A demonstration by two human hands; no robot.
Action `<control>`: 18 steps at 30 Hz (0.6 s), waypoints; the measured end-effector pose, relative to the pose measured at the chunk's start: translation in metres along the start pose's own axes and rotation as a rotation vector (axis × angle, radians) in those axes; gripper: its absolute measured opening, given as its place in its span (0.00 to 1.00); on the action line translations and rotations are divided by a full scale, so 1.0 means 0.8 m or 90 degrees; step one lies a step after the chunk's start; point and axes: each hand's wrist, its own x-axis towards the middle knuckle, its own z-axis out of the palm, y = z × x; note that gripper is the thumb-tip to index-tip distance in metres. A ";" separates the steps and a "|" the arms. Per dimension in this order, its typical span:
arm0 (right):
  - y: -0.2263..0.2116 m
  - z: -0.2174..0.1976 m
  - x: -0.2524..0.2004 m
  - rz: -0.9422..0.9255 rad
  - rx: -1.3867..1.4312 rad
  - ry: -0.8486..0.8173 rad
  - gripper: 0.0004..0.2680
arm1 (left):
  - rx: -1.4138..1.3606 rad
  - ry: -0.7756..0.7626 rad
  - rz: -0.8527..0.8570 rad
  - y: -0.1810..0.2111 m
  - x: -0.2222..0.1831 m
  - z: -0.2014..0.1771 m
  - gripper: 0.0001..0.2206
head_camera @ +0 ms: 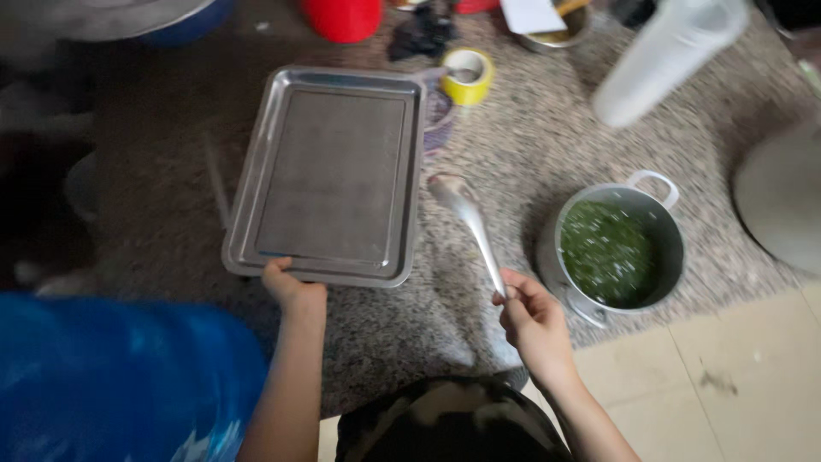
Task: The person scrapes a green jelly substance from a metal tray into a small pot using a ladle, then fills a plastic container with water from a large blue jug and pours it into a large pot containing a green liquid.
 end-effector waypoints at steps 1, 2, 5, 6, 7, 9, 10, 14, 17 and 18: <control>0.001 0.003 0.003 0.013 0.002 -0.003 0.13 | -0.027 -0.007 0.012 0.004 0.006 -0.004 0.33; 0.000 0.005 0.006 0.017 -0.006 -0.010 0.13 | -0.054 -0.015 0.024 0.006 0.011 -0.007 0.33; -0.001 0.012 0.009 0.033 -0.027 -0.020 0.13 | -0.095 0.074 0.012 0.005 0.016 -0.008 0.33; -0.003 0.013 0.008 0.041 -0.032 -0.022 0.13 | -0.102 0.121 -0.001 0.002 0.016 -0.009 0.33; -0.005 0.013 0.009 0.049 -0.037 -0.021 0.13 | -0.138 0.095 -0.017 -0.002 0.018 -0.009 0.34; -0.008 0.016 0.012 0.064 -0.043 -0.018 0.13 | -0.207 0.042 -0.050 -0.016 0.028 -0.010 0.35; -0.010 0.017 0.014 0.072 -0.044 -0.015 0.13 | -0.212 0.039 -0.036 -0.022 0.036 -0.013 0.35; -0.012 0.023 0.021 0.075 -0.063 -0.010 0.13 | -0.247 0.031 -0.004 -0.045 0.089 -0.028 0.34; -0.010 0.030 0.024 0.068 -0.060 -0.017 0.14 | -0.234 0.033 -0.002 -0.038 0.133 -0.039 0.33; -0.008 0.032 0.025 0.062 -0.052 -0.023 0.13 | -0.221 0.035 -0.003 -0.032 0.144 -0.042 0.33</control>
